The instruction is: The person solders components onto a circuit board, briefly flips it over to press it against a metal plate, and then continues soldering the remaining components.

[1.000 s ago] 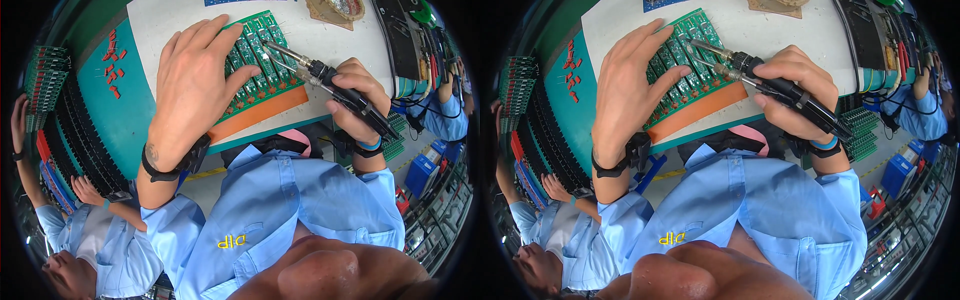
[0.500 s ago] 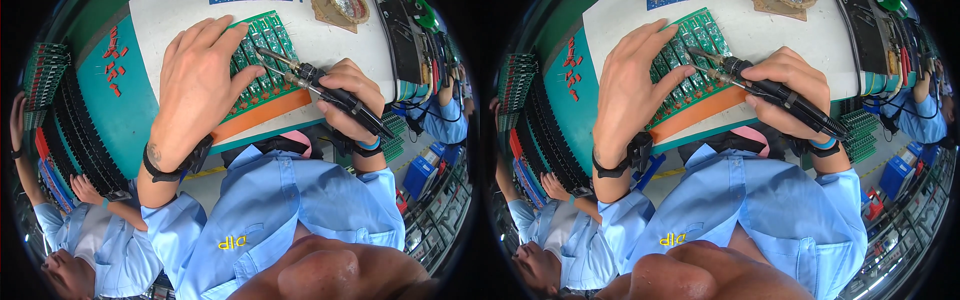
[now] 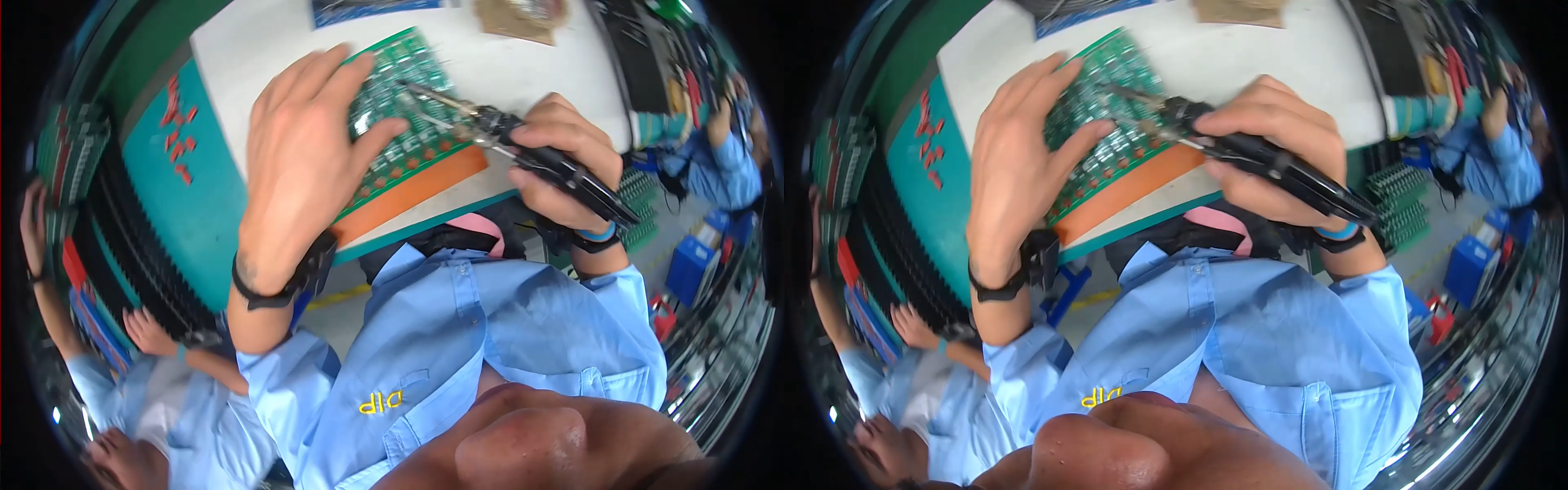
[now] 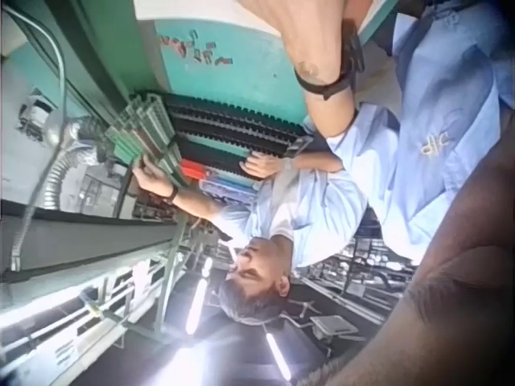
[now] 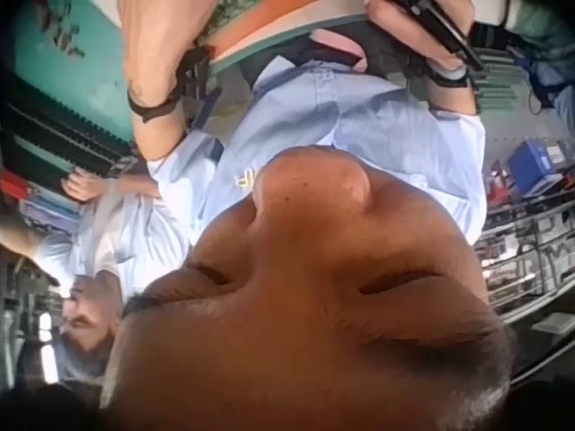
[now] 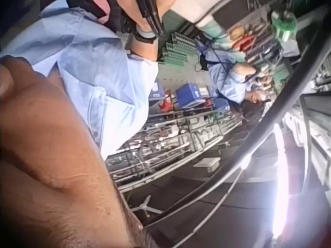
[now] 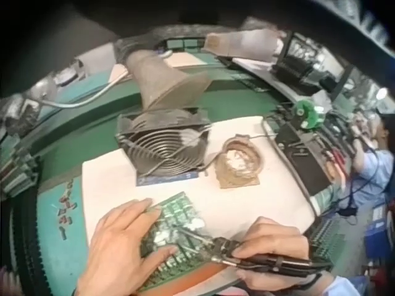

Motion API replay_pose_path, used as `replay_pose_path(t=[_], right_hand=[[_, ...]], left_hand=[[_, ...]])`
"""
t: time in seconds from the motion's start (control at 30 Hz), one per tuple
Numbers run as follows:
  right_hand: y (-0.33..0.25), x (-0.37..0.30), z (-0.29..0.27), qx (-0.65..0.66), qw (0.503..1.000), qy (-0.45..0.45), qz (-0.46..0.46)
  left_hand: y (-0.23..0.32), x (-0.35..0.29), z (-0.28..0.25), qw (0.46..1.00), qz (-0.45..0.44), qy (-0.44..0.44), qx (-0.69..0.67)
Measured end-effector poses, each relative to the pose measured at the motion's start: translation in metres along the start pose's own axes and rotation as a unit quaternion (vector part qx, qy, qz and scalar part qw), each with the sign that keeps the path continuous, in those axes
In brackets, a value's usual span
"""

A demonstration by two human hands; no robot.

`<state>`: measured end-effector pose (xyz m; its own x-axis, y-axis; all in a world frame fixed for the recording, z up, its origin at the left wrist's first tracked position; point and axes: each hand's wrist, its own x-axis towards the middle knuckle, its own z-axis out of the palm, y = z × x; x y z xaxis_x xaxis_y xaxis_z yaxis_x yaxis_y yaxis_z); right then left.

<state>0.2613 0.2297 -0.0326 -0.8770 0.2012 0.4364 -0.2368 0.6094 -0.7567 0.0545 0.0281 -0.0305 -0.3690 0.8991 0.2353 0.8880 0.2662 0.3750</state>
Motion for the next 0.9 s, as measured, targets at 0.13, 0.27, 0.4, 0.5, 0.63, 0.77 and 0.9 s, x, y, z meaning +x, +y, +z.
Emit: replay_pose_path(t=[0.13,0.27,0.4,0.5,0.63,0.77,0.9], right_hand=[[0.021,-0.016,-0.012,0.027,0.997,0.071,-0.008],[0.053,-0.029,-0.003,0.021,0.96,0.256,0.108],[0.054,-0.029,0.004,0.083,0.939,0.321,0.088],[0.06,-0.032,0.001,0.034,0.953,0.294,0.061],[0.053,-0.035,0.0,0.049,0.952,0.296,0.058],[0.056,-0.03,0.006,0.069,0.961,0.262,0.052],[0.046,-0.045,-0.013,-0.045,0.959,0.279,0.022]], left_hand=[[0.001,0.007,-0.001,0.997,-0.05,-0.06,-0.018],[0.008,0.003,-0.002,0.993,-0.076,-0.086,-0.041],[0.005,0.003,0.004,0.993,-0.059,-0.086,-0.052],[0.006,0.006,0.008,0.993,-0.057,-0.084,-0.054],[0.009,0.003,0.005,0.993,-0.069,-0.087,-0.045],[0.006,-0.006,-0.003,0.991,-0.104,-0.081,-0.03],[0.026,0.007,-0.007,0.993,-0.061,-0.089,-0.042]])
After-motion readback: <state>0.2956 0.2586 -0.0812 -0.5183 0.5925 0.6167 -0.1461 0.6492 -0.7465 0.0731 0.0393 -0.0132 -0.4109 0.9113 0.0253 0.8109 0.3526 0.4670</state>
